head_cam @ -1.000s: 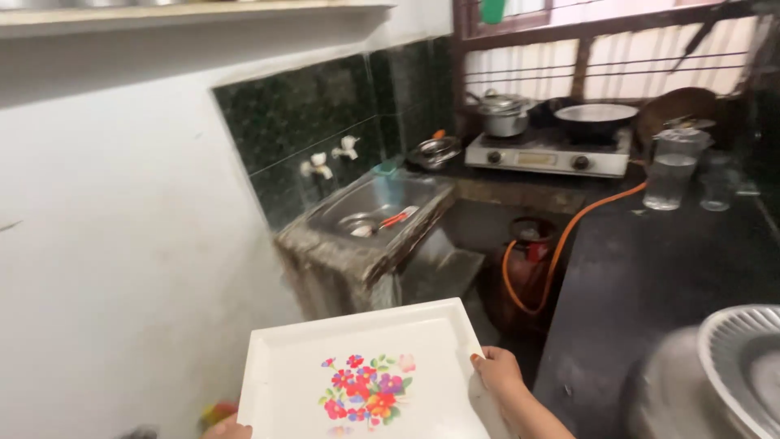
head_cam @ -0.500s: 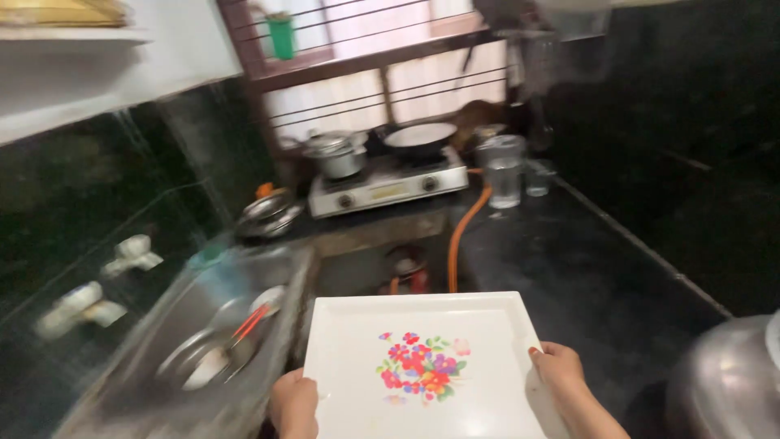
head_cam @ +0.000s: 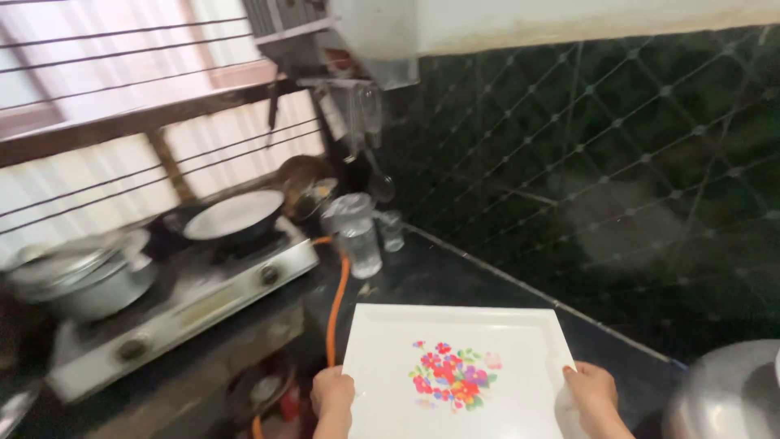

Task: The person prepares and sets a dining table with rice, curry, and water from the kitchen.

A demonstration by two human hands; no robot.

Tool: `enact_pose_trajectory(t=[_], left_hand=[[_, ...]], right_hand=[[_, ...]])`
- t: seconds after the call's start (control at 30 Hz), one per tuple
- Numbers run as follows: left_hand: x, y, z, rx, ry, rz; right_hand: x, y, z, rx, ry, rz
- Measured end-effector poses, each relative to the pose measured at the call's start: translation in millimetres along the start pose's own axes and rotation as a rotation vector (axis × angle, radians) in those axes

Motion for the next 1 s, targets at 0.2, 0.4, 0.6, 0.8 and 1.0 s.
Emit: enact_pose_trajectory(t=[0.2, 0.4, 0.6, 0.8, 1.0], left_hand=[[130, 101, 33, 0.115, -0.070, -0.236], [202, 131, 74, 0.185, 0.149, -0.353], [293, 189, 86, 0.286, 0.284, -0.449], [297, 174, 103, 0.311, 0.376, -0.564], [323, 185, 102, 0.291, 0.286, -0.717]], right_hand=[[-31, 2, -2, 0.197, -0.297, 0.160], [-43, -7, 14, 0.303, -0.420, 0.312], [-89, 20, 137, 0.244, -0.664, 0.275], [-113, 1, 157, 0.329, -0.796, 0.371], [-157, 30, 232, 0.342, -0.153, 0.161]])
Point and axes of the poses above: each hand's wrist, its own y-axis towards the middle knuckle, its own x-axis out of the palm, z = x × y, the point moved 5 cm from there along y, towards the middle knuckle, and after that the axes turned 14 degrees about -x, right-handed, at the moved point
